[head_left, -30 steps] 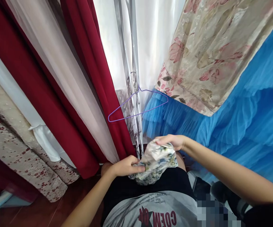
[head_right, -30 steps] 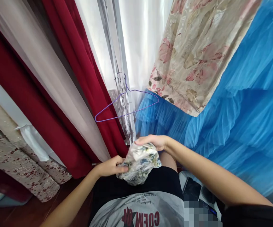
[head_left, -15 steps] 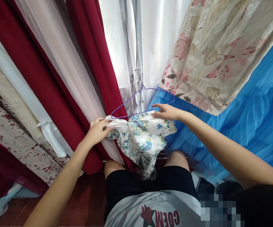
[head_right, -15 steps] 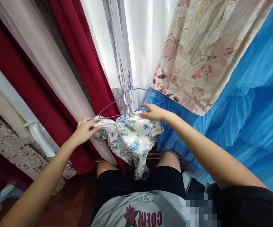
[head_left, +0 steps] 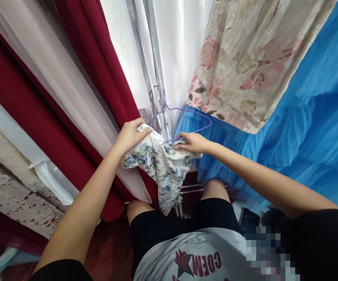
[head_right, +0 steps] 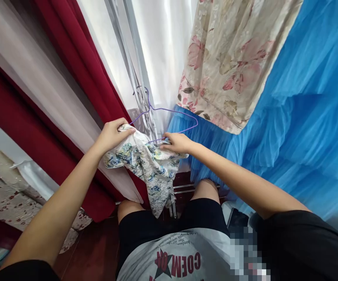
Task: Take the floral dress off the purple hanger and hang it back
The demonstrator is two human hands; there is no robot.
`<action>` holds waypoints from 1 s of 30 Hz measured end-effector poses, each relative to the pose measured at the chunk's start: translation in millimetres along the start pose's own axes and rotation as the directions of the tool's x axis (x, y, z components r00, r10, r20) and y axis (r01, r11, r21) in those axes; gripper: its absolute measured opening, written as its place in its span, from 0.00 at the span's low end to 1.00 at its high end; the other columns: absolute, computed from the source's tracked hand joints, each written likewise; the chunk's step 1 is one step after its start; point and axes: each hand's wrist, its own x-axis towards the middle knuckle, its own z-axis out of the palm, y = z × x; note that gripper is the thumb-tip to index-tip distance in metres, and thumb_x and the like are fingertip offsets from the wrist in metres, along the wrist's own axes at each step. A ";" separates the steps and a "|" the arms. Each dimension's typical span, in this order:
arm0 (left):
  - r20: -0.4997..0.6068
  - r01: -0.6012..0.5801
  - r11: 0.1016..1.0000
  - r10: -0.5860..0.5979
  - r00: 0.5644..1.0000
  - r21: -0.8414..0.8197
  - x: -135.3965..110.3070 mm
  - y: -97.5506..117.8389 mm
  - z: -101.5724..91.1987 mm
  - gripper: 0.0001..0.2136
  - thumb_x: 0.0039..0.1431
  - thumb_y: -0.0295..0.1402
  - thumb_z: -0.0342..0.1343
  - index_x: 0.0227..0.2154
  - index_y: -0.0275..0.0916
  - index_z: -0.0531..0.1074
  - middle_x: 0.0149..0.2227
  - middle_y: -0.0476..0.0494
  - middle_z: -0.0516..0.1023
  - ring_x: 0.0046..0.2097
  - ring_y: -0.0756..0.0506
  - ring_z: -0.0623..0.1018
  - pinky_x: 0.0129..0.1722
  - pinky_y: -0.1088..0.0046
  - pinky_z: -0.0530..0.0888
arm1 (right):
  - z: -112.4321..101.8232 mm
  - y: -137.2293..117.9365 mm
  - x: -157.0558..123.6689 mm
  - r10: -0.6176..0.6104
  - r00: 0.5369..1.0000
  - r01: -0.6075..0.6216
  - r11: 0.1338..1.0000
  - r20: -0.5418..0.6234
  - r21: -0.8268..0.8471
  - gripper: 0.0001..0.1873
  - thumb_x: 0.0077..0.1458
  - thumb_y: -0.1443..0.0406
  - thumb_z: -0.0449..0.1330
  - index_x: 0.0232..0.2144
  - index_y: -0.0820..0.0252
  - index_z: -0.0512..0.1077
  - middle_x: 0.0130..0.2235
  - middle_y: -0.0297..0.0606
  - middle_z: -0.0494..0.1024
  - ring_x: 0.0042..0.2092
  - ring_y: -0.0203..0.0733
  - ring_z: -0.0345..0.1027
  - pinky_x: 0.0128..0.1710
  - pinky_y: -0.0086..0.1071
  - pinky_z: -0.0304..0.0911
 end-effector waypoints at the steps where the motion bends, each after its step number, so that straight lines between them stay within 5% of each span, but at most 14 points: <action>1: 0.017 0.021 0.998 -0.020 1.000 -0.066 2.5 -3.7 0.5 0.13 0.57 0.44 0.63 0.29 0.39 0.71 0.28 0.50 0.72 0.32 0.46 0.71 0.32 0.72 0.64 | -3.3 5.1 -6.8 -0.012 0.999 0.014 0.999 -0.038 0.047 0.29 0.56 0.52 0.64 0.56 0.59 0.68 0.44 0.46 0.81 0.44 0.54 0.75 0.38 0.34 0.61; 6: 0.103 0.155 0.938 -0.129 0.986 -0.310 2.1 -21.8 -3.4 0.20 0.54 0.46 0.64 0.22 0.39 0.62 0.22 0.54 0.61 0.25 0.52 0.61 0.25 0.76 0.56 | -20.3 51.6 -23.7 0.120 0.933 -0.058 0.980 -0.339 0.189 0.44 0.52 0.65 0.61 0.68 0.64 0.52 0.36 0.39 0.80 0.35 0.49 0.73 0.37 0.35 0.64; 9: 0.172 0.182 0.907 -0.124 0.977 -0.379 1.7 -17.9 -5.6 0.23 0.56 0.48 0.64 0.21 0.40 0.58 0.21 0.54 0.57 0.23 0.53 0.57 0.22 0.76 0.52 | -33.0 79.3 -10.0 0.221 0.894 -0.171 0.972 -0.389 0.159 0.48 0.52 0.63 0.61 0.71 0.70 0.49 0.40 0.47 0.82 0.40 0.53 0.75 0.43 0.39 0.67; 14: 0.221 0.216 0.856 -0.123 0.967 -0.469 3.5 -11.9 -7.6 0.23 0.54 0.45 0.66 0.20 0.39 0.58 0.19 0.54 0.57 0.22 0.53 0.58 0.21 0.78 0.51 | -52.4 96.8 20.1 0.326 0.889 -0.319 0.945 -0.321 0.076 0.30 0.52 0.64 0.61 0.58 0.66 0.75 0.55 0.53 0.80 0.57 0.60 0.72 0.57 0.44 0.64; 17: 0.243 0.326 0.721 -0.220 0.945 -0.612 -0.4 -25.9 -10.6 0.18 0.50 0.42 0.69 0.22 0.38 0.66 0.21 0.52 0.66 0.22 0.52 0.65 0.20 0.79 0.59 | -63.1 95.4 20.7 0.372 0.909 -0.350 0.926 -0.188 0.144 0.16 0.52 0.64 0.62 0.42 0.65 0.82 0.38 0.47 0.83 0.45 0.55 0.77 0.50 0.43 0.68; 21: 0.269 0.423 0.356 -0.408 0.872 -0.833 -17.0 -56.0 -8.5 0.14 0.53 0.42 0.65 0.37 0.37 0.79 0.35 0.41 0.82 0.38 0.39 0.81 0.35 0.66 0.80 | -85.6 95.2 3.6 0.425 0.896 -0.425 0.741 0.125 0.520 0.11 0.44 0.61 0.71 0.24 0.64 0.78 0.23 0.40 0.76 0.27 0.43 0.70 0.36 0.38 0.71; 23: 0.248 0.402 0.233 -0.493 0.834 -0.886 -28.0 -66.0 -4.7 0.17 0.56 0.44 0.60 0.42 0.36 0.79 0.41 0.37 0.83 0.47 0.33 0.81 0.46 0.56 0.81 | -99.3 95.5 -7.6 0.375 0.883 -0.464 0.601 0.284 0.650 0.12 0.41 0.62 0.73 0.23 0.64 0.77 0.26 0.43 0.79 0.26 0.42 0.71 0.34 0.38 0.72; 26: 0.183 0.321 0.180 -0.530 0.828 -0.930 -40.5 -69.5 -0.9 0.23 0.62 0.49 0.54 0.48 0.35 0.78 0.46 0.35 0.82 0.53 0.31 0.80 0.53 0.50 0.79 | -113.1 91.4 -22.6 0.332 0.857 -0.510 0.442 0.393 0.738 0.12 0.44 0.63 0.72 0.30 0.67 0.80 0.32 0.48 0.83 0.31 0.49 0.77 0.38 0.42 0.74; 30: 0.092 0.228 0.214 -0.506 0.858 -0.950 -43.1 -65.4 3.0 0.29 0.65 0.58 0.47 0.52 0.39 0.76 0.48 0.36 0.82 0.53 0.33 0.81 0.53 0.51 0.79 | -103.3 72.2 -30.8 0.339 0.912 -0.351 0.346 0.233 0.870 0.22 0.62 0.53 0.60 0.43 0.68 0.79 0.41 0.51 0.84 0.44 0.55 0.79 0.45 0.48 0.74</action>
